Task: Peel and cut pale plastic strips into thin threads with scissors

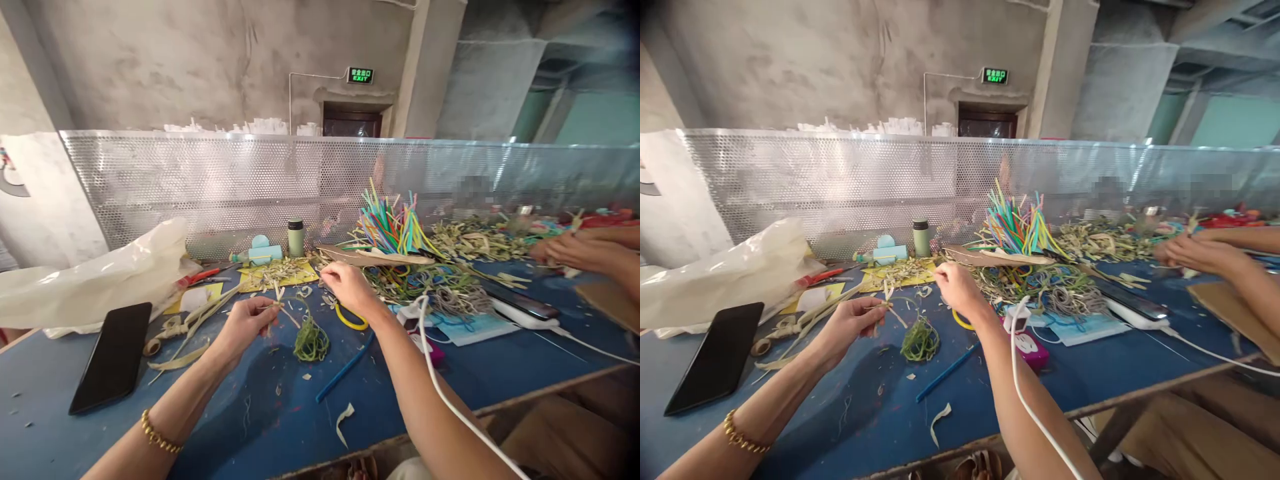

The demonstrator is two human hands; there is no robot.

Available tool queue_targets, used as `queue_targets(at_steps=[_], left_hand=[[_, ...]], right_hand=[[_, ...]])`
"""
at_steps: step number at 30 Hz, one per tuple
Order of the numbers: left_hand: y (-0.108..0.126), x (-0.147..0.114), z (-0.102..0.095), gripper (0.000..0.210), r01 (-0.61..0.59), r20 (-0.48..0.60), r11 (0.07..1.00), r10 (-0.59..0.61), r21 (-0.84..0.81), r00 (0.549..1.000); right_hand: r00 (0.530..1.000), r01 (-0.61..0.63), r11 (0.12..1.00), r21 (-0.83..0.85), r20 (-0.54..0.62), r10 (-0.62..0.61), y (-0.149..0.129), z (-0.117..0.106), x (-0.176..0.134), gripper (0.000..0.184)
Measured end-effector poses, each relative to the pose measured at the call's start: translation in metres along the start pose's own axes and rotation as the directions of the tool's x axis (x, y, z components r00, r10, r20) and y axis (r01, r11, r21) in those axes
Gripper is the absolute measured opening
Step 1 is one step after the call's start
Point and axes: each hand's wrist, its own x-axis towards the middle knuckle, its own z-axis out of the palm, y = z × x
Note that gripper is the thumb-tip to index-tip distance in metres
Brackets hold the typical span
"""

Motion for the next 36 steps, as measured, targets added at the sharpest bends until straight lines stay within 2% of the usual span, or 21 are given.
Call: queue_targets(at_steps=[1, 3, 5, 9, 13, 16, 19, 21, 26, 30, 32, 34, 36], left_hand=[[-0.002, 0.001, -0.001, 0.036, 0.018, 0.012, 1.0, -0.018, -0.01, 1.0], [-0.005, 0.003, -0.004, 0.038, 0.045, 0.026, 0.998, -0.044, -0.036, 0.999], [-0.007, 0.005, -0.007, 0.039, 0.047, 0.01, 0.997, -0.047, -0.059, 0.999], [-0.004, 0.008, -0.012, 0.036, -0.024, -0.084, 0.998, 0.02, -0.05, 0.996], [-0.001, 0.01, -0.016, 0.034, -0.11, -0.169, 0.994, 0.108, -0.005, 0.98], [0.0, 0.012, -0.021, 0.031, -0.15, -0.242, 0.981, 0.176, 0.121, 0.954], [0.001, 0.014, -0.027, 0.027, -0.155, -0.349, 0.909, 0.3, 0.387, 0.888], [0.002, 0.016, -0.031, 0.027, -0.134, -0.383, 0.863, 0.349, 0.487, 0.855], [-0.002, 0.02, -0.036, 0.027, -0.13, -0.391, 0.876, 0.334, 0.465, 0.858], [-0.009, 0.025, -0.039, 0.028, -0.13, -0.397, 0.922, 0.28, 0.364, 0.874], [-0.01, 0.026, -0.04, 0.029, -0.132, -0.399, 0.938, 0.261, 0.321, 0.879], [-0.009, 0.027, -0.041, 0.03, -0.135, -0.412, 0.945, 0.255, 0.298, 0.875], [-0.007, 0.026, -0.041, 0.029, -0.139, -0.427, 0.943, 0.264, 0.302, 0.865]], right_hand=[[0.995, -0.079, 0.989, -0.128, 0.051, 0.086, 0.009, -0.006, 0.001, 0.025], [0.933, -0.224, 0.903, -0.367, 0.186, 0.307, 0.024, -0.013, 0.001, 0.026], [0.881, -0.264, 0.857, -0.442, 0.252, 0.401, 0.034, -0.011, -0.002, 0.021], [0.839, -0.256, 0.845, -0.469, 0.325, 0.435, 0.039, 0.006, -0.005, 0.023], [0.831, -0.267, 0.855, -0.445, 0.343, 0.438, 0.043, 0.011, -0.004, 0.027], [0.83, -0.307, 0.874, -0.377, 0.343, 0.44, 0.048, 0.009, -0.002, 0.019], [0.813, -0.384, 0.883, -0.27, 0.353, 0.462, 0.051, 0.01, -0.001, 0.006], [0.79, -0.453, 0.875, -0.174, 0.377, 0.484, 0.051, 0.012, -0.001, 0.015], [0.735, -0.6, 0.796, 0.082, 0.449, 0.508, 0.049, 0.019, -0.002, 0.022], [0.743, -0.634, 0.733, 0.248, 0.458, 0.488, 0.044, 0.018, -0.002, 0.027], [0.751, -0.642, 0.661, 0.389, 0.492, 0.44, 0.037, 0.014, -0.003, 0.031], [0.741, -0.663, 0.519, 0.539, 0.571, 0.354, 0.024, 0.009, -0.009, 0.038], [0.72, -0.688, 0.388, 0.614, 0.647, 0.253, 0.005, 0.007, -0.018, 0.043]])
